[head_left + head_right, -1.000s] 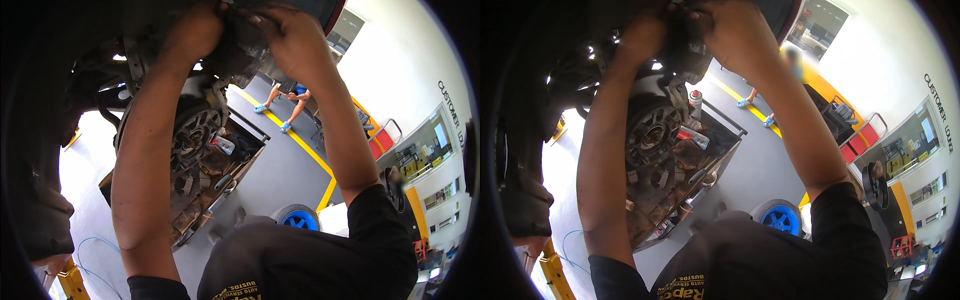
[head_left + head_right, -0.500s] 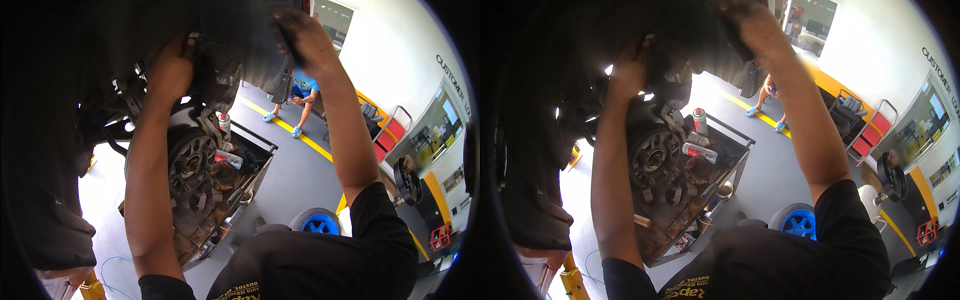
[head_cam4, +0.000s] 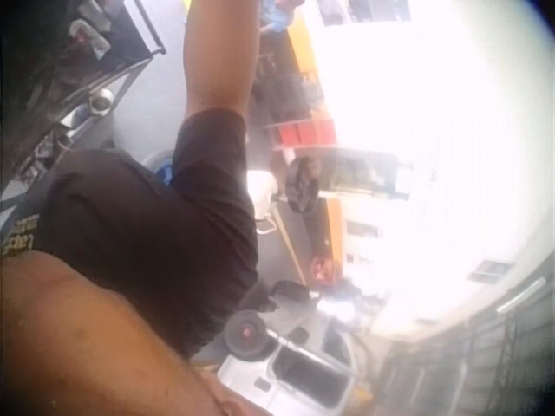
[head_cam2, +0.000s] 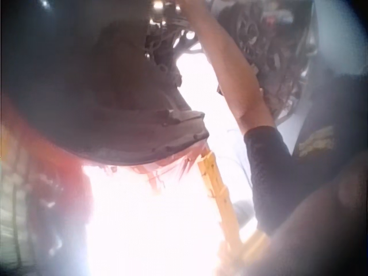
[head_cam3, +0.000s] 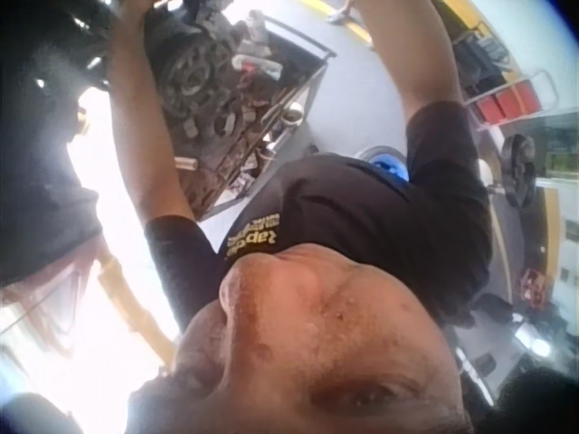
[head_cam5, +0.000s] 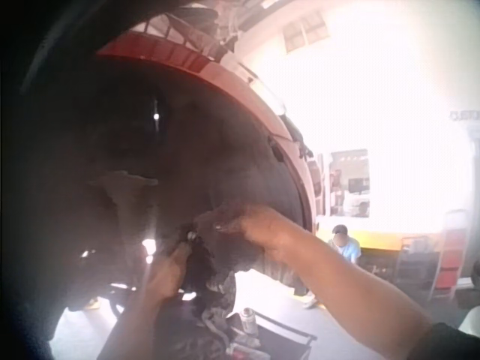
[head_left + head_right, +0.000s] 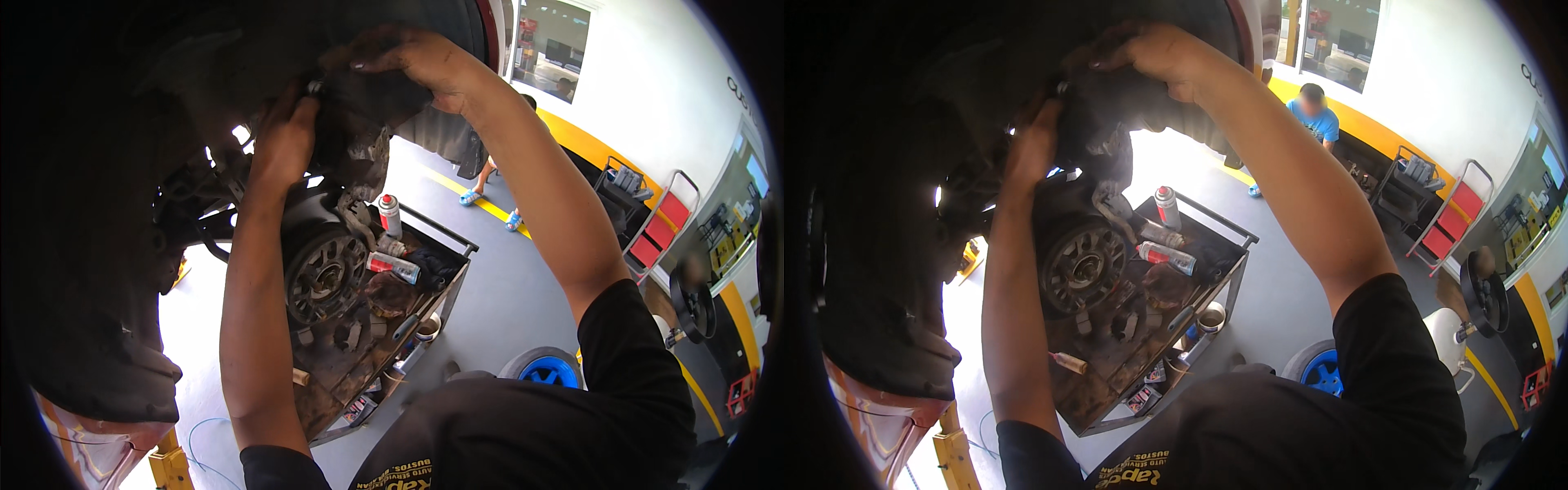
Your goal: The person works on a vehicle's front suspension and brake assembly while the car is raised on a lift. They use a wrench and spray lubricant on bolts, then manipulate and install a metal suspension component into place.
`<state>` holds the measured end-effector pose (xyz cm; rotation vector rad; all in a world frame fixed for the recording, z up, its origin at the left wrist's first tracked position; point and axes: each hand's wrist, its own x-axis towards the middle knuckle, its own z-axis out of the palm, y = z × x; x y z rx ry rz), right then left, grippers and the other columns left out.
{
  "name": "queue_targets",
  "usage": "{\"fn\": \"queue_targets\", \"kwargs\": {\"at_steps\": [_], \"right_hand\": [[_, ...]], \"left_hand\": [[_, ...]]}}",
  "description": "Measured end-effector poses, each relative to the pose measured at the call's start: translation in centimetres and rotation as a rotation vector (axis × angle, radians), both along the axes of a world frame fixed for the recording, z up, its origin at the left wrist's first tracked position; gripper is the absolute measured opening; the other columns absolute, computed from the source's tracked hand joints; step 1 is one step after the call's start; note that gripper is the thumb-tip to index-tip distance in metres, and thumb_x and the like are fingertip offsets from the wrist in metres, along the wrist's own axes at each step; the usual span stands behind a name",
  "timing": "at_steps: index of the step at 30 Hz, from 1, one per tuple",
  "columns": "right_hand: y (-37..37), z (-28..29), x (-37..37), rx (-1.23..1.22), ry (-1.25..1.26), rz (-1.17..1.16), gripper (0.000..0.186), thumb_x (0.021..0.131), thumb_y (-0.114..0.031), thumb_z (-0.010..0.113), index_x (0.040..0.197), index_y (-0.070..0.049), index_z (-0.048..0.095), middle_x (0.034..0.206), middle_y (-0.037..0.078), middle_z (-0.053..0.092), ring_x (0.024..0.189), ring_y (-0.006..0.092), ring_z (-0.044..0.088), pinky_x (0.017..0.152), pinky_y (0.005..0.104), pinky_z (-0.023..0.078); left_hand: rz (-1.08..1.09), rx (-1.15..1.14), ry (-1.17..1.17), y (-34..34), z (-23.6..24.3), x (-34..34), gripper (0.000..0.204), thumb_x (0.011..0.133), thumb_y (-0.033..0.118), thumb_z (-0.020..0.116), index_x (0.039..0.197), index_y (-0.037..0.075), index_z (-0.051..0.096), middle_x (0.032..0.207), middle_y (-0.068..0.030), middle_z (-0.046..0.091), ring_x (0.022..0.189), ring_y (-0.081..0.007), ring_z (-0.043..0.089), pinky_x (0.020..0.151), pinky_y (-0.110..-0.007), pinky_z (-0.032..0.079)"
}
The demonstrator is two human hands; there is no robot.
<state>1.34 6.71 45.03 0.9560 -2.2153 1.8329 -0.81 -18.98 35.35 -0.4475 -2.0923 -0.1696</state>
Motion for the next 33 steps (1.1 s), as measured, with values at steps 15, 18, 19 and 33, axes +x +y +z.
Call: {"fn": "queue_targets", "kwargs": {"at_steps": [15,18,19,33], "right_hand": [[1.6,-1.6,1.6,0.702,0.282,-0.122,0.034,0.099,-0.034,0.067,0.119,-0.007,0.072,0.122,0.017,0.07,0.12,0.0284,0.065,0.098,0.043,0.051],[0.9,-1.9,1.7,0.835,0.736,-0.427,0.031,0.098,-0.029,0.069,0.116,-0.004,0.072,0.12,0.021,0.071,0.117,0.029,0.068,0.098,0.0451,0.054],[0.6,-1.8,1.6,0.858,0.854,-0.479,0.03,0.097,-0.026,0.07,0.116,-0.002,0.071,0.12,0.022,0.071,0.115,0.0288,0.069,0.098,0.0455,0.055],[-0.1,1.8,4.0,0.837,0.646,-0.168,0.028,0.099,-0.024,0.063,0.101,0.002,0.071,0.104,0.024,0.072,0.093,0.0431,0.067,0.084,0.0473,0.053]], "left_hand": [[-0.083,-0.036,0.036,-2.3,-0.3,-1.0,0.039,0.095,-0.003,0.043,0.128,0.001,0.064,0.149,-0.022,0.054,0.135,-0.0395,0.054,0.114,-0.042,0.044],[-0.2,0.386,-0.241,-0.2,0.6,0.7,0.038,0.098,0.003,0.042,0.13,0.001,0.064,0.15,-0.0212,0.054,0.135,-0.0395,0.054,0.114,-0.042,0.044],[-0.243,0.567,-0.356,0.1,0.9,0.9,0.038,0.099,0.005,0.042,0.13,0.001,0.064,0.15,-0.0209,0.053,0.135,-0.0394,0.054,0.114,-0.042,0.044],[0.063,-0.308,0.14,-3.4,-1.7,-4.6,0.05,0.09,0.001,0.053,0.138,0.007,0.063,0.148,-0.0216,0.054,0.13,-0.0397,0.057,0.11,-0.044,0.048]]}}
